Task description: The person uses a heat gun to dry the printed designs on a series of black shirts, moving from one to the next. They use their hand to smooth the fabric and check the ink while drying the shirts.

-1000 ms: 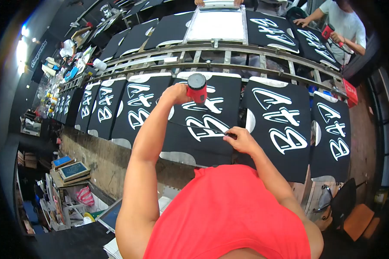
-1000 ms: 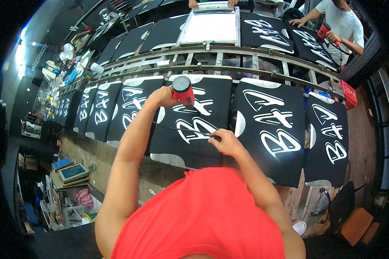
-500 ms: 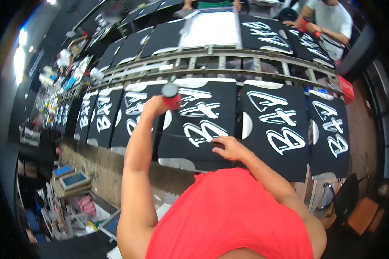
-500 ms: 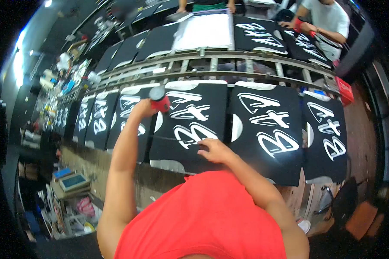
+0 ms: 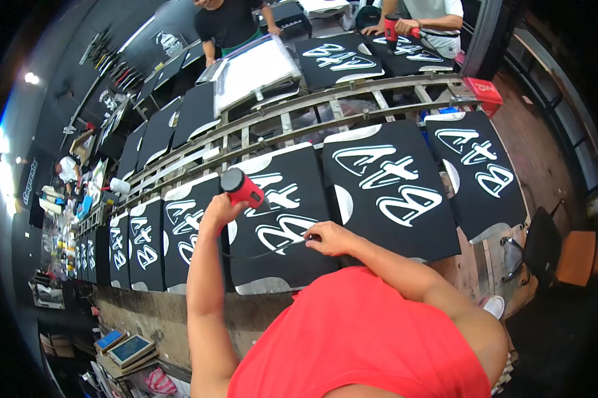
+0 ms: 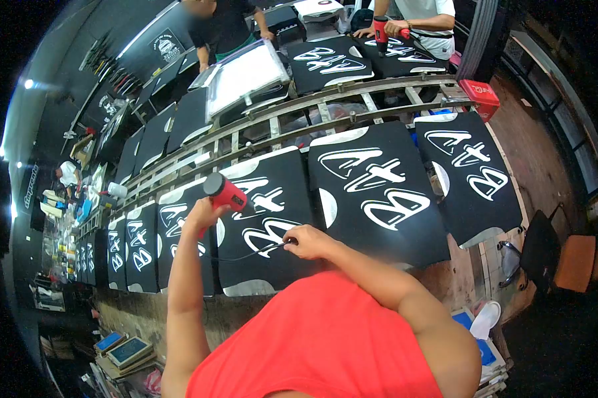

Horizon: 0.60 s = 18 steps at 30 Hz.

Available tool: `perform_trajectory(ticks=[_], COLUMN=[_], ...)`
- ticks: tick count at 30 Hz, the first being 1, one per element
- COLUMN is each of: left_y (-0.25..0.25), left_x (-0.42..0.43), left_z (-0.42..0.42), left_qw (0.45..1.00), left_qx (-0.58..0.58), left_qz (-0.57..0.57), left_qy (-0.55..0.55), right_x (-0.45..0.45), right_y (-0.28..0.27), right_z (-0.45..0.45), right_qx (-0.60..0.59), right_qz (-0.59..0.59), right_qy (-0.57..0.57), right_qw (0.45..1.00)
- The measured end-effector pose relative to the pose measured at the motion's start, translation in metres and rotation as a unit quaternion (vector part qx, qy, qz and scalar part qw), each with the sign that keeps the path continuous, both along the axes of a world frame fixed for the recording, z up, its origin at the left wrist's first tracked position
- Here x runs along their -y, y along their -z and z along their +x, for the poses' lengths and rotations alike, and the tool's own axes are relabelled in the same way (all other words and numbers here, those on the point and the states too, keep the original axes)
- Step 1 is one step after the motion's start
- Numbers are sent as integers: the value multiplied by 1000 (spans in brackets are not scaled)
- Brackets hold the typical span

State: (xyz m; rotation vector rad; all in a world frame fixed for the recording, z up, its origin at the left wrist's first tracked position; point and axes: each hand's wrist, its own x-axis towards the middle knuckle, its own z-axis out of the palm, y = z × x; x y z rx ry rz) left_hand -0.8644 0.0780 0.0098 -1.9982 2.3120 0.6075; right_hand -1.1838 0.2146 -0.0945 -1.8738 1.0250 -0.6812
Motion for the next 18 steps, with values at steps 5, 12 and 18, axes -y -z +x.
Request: perform_trajectory(ticks=[5, 12, 18], left_y=[-27, -7, -24], left_x=[-7, -14, -27], left_z=[-41, -55, -69], left_qw=[993, 989, 983], left_qx=[-26, 94, 149], left_qz=[117, -39, -73], left_qy=[19, 106, 74], right_x=[-4, -9, -9], right_y=[-7, -1, -2], right_z=[-8, -10, -9], right_qx=[-2, 11, 0], right_qz=[27, 14, 11], right_qy=[15, 3, -14], right_qw=[1000, 1000, 1000])
